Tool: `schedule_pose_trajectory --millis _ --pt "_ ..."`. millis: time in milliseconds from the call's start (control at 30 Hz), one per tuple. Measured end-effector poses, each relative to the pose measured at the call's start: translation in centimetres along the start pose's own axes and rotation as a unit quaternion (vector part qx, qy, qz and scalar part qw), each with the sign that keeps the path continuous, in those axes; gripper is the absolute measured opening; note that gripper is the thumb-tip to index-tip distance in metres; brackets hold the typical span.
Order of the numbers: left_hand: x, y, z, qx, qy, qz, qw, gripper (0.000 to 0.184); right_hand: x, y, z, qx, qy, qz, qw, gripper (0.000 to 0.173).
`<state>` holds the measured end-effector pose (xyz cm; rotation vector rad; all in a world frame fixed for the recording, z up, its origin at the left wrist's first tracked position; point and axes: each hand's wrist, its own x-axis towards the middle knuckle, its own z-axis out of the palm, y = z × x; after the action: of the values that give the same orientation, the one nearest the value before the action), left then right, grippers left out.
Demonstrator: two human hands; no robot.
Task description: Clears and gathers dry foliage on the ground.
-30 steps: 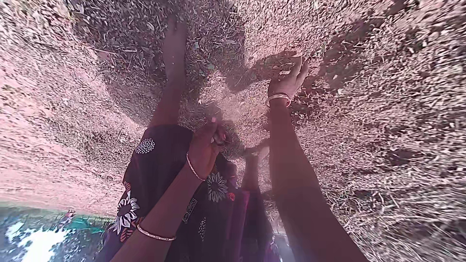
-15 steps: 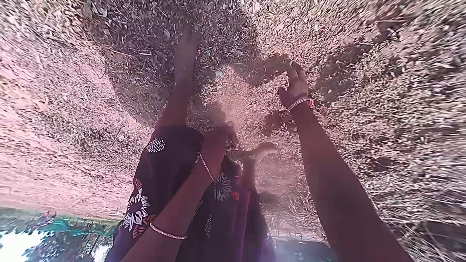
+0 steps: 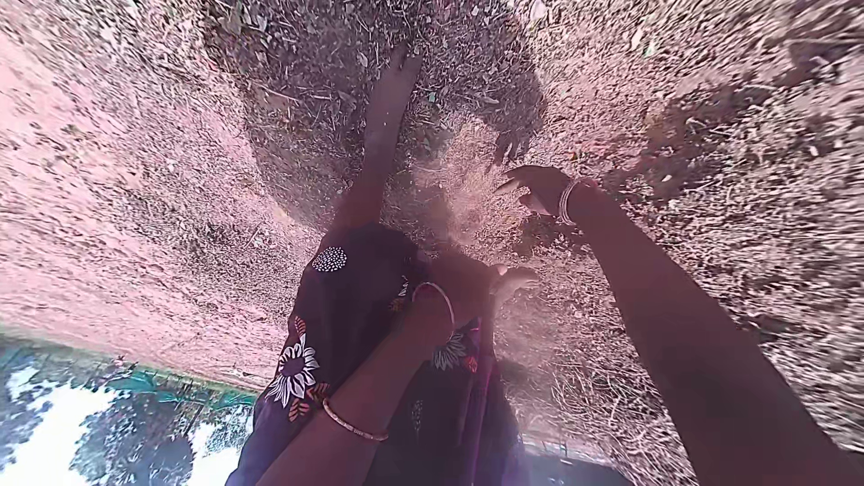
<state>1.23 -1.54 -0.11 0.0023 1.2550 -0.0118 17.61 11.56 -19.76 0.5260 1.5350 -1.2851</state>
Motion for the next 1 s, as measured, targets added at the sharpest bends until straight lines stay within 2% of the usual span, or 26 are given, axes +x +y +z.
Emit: schedule_pose_trajectory --millis 67,100,133,200,267,300,333,367,400,433,467,533,600,667,767,833,900,933,967,1000 --pt "0.1 0.1 -0.1 0.087 -0.033 -0.015 0.996 0.043 -1.1 -0.2 -2.2 0.014 0.131 0.036 0.991 0.040" --pt "0.2 0.1 -0.1 0.134 -0.063 -0.025 0.989 0.046 -1.1 -0.9 -2.9 0.028 0.178 0.033 0.983 0.038" --pt "0.3 0.1 0.1 0.175 -0.092 -0.036 0.980 0.047 -0.8 -2.5 -3.4 0.046 0.190 0.013 0.981 0.036" --pt "0.4 0.0 0.6 0.227 -0.141 -0.062 0.962 0.047 0.4 -7.4 -2.8 0.056 0.116 -0.076 0.989 0.033" --pt "0.3 -0.1 1.1 0.258 -0.165 -0.095 0.947 0.049 2.0 -13.5 -1.2 -0.042 -0.040 -0.155 0.986 0.027" --pt "0.3 -0.1 1.1 0.270 -0.168 -0.107 0.942 0.050 3.0 -16.2 -0.5 -0.114 -0.097 -0.191 0.970 0.026" --pt "0.3 -0.1 1.1 0.278 -0.168 -0.117 0.939 0.050 3.4 -18.4 0.1 -0.136 -0.105 -0.221 0.960 0.028" --pt "0.2 -0.1 1.1 0.285 -0.169 -0.125 0.935 0.049 3.7 -19.5 0.7 -0.090 -0.055 -0.249 0.963 0.043" --pt "0.1 0.1 1.1 0.294 -0.175 -0.135 0.930 0.048 3.8 -20.1 0.9 -0.006 0.028 -0.273 0.962 0.059" --pt "0.0 0.5 1.0 0.303 -0.188 -0.147 0.923 0.048 3.6 -20.3 0.8 0.104 0.128 -0.296 0.941 0.068" --pt "0.0 0.8 0.9 0.307 -0.191 -0.147 0.921 0.048 3.9 -20.4 0.3 0.216 0.234 -0.306 0.897 0.073" --pt "0.1 0.6 1.0 0.313 -0.188 -0.135 0.921 0.047 4.3 -19.7 -1.5 0.342 0.404 -0.261 0.807 0.080" --pt "0.2 0.4 1.3 0.316 -0.173 -0.137 0.923 0.046 4.3 -16.6 -3.7 0.367 0.497 -0.189 0.763 0.078" --pt "0.2 0.0 1.6 0.311 -0.122 -0.137 0.933 0.044 3.8 -12.1 -5.7 0.352 0.536 -0.098 0.761 0.077" --pt "0.2 -0.3 1.3 0.301 -0.108 -0.124 0.939 0.042 2.6 -4.6 -8.8 0.270 0.550 0.045 0.789 0.081" --pt "0.2 0.0 0.9 0.314 -0.131 -0.120 0.933 0.043 1.8 -0.4 -10.4 0.193 0.546 0.165 0.799 0.087" --pt "0.1 1.0 0.4 0.332 -0.196 -0.135 0.913 0.048 1.9 2.9 -11.3 0.168 0.536 0.287 0.776 0.090" --pt "0.0 1.1 0.5 0.334 -0.198 -0.144 0.910 0.048 2.2 3.9 -11.4 0.174 0.524 0.335 0.764 0.089" --pt "0.0 0.8 0.6 0.331 -0.182 -0.148 0.914 0.047 2.9 4.5 -11.6 0.193 0.514 0.354 0.757 0.088" --pt "0.3 0.1 0.9 0.329 -0.147 -0.141 0.922 0.045 4.0 4.6 -11.9 0.217 0.511 0.336 0.761 0.085"
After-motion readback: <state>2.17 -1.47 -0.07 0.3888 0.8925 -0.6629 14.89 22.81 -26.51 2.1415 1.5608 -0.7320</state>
